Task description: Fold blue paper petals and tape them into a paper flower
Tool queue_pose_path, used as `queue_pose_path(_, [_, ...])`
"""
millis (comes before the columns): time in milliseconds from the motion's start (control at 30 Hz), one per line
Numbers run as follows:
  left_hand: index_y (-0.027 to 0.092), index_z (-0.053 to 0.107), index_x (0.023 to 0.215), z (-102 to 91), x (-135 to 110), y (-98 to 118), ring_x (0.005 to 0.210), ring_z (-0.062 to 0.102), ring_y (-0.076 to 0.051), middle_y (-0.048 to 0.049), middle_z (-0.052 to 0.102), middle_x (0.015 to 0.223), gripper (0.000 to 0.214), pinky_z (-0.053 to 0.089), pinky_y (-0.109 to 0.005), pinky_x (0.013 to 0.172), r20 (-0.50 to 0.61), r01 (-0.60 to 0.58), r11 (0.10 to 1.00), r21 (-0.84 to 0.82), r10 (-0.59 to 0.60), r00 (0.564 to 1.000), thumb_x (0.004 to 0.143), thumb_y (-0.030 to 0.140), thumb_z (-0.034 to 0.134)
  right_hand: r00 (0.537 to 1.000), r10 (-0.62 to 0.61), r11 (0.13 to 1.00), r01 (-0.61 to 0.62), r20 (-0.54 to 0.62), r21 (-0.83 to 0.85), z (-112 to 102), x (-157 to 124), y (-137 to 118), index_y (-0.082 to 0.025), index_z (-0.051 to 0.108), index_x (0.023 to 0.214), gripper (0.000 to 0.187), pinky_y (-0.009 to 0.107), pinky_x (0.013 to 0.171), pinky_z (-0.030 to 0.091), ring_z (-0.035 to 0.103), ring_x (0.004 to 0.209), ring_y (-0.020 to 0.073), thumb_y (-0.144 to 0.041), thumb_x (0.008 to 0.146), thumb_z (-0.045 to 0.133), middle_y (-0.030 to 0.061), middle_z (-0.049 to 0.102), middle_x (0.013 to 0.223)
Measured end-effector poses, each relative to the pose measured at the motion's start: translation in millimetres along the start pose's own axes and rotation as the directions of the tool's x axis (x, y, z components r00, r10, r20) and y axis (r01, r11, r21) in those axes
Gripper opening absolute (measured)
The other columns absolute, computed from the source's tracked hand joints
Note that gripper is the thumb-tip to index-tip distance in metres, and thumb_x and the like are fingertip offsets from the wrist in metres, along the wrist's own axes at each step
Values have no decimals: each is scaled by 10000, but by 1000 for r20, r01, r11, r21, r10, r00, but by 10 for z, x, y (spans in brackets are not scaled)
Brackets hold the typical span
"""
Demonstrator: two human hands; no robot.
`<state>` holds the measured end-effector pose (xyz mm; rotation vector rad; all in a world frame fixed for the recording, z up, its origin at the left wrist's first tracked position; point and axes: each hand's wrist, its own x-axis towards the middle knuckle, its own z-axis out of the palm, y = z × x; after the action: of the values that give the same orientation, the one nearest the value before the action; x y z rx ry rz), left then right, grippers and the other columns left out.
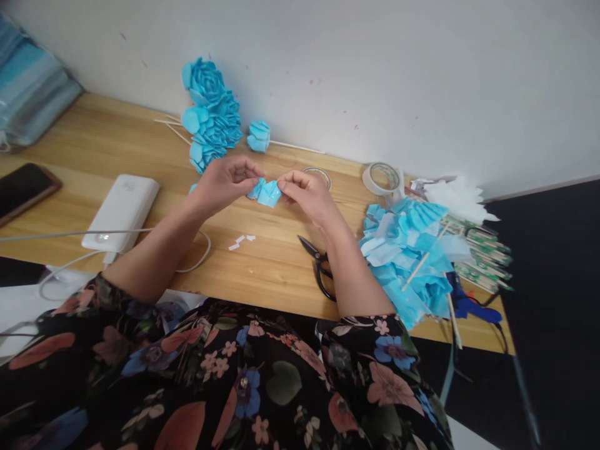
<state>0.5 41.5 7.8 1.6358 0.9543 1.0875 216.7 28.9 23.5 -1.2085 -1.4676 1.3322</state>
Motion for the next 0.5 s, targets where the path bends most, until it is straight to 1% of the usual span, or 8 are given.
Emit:
queue_pose_path(233, [149, 710, 907, -1, -5, -2, 590, 658, -79, 14, 717, 708, 123, 526, -172, 568, -17, -2, 1000, -7, 2, 1000, 842, 47, 687, 999, -17, 998, 19, -28, 60, -4, 13, 34, -216, 734, 748, 90, 200, 609, 528, 605, 623, 75, -280, 796, 775, -42, 684, 680])
queue_pose_path(367, [149, 710, 905, 4, -3, 8, 602, 671, -86, 16, 724, 719, 139, 544, -183, 584, -28, 4, 1000, 15, -3, 1000, 844, 36, 656, 1000, -18, 999, 18, -8, 42, 8, 18, 38, -221, 730, 741, 100, 198, 606, 523, 603, 614, 72, -291, 799, 771, -48, 675, 673])
queue_pose_path(500, [143, 709, 898, 19, 2, 22, 595, 673, -86, 15, 719, 719, 141, 549, -186, 582, -45, 11, 1000, 12, -11, 999, 847, 27, 648, 1000, -2, 1000, 2, -15, 13, 15, 9, 17, -225, 718, 735, 121, 201, 619, 529, 606, 612, 73, -306, 807, 773, -52, 669, 668])
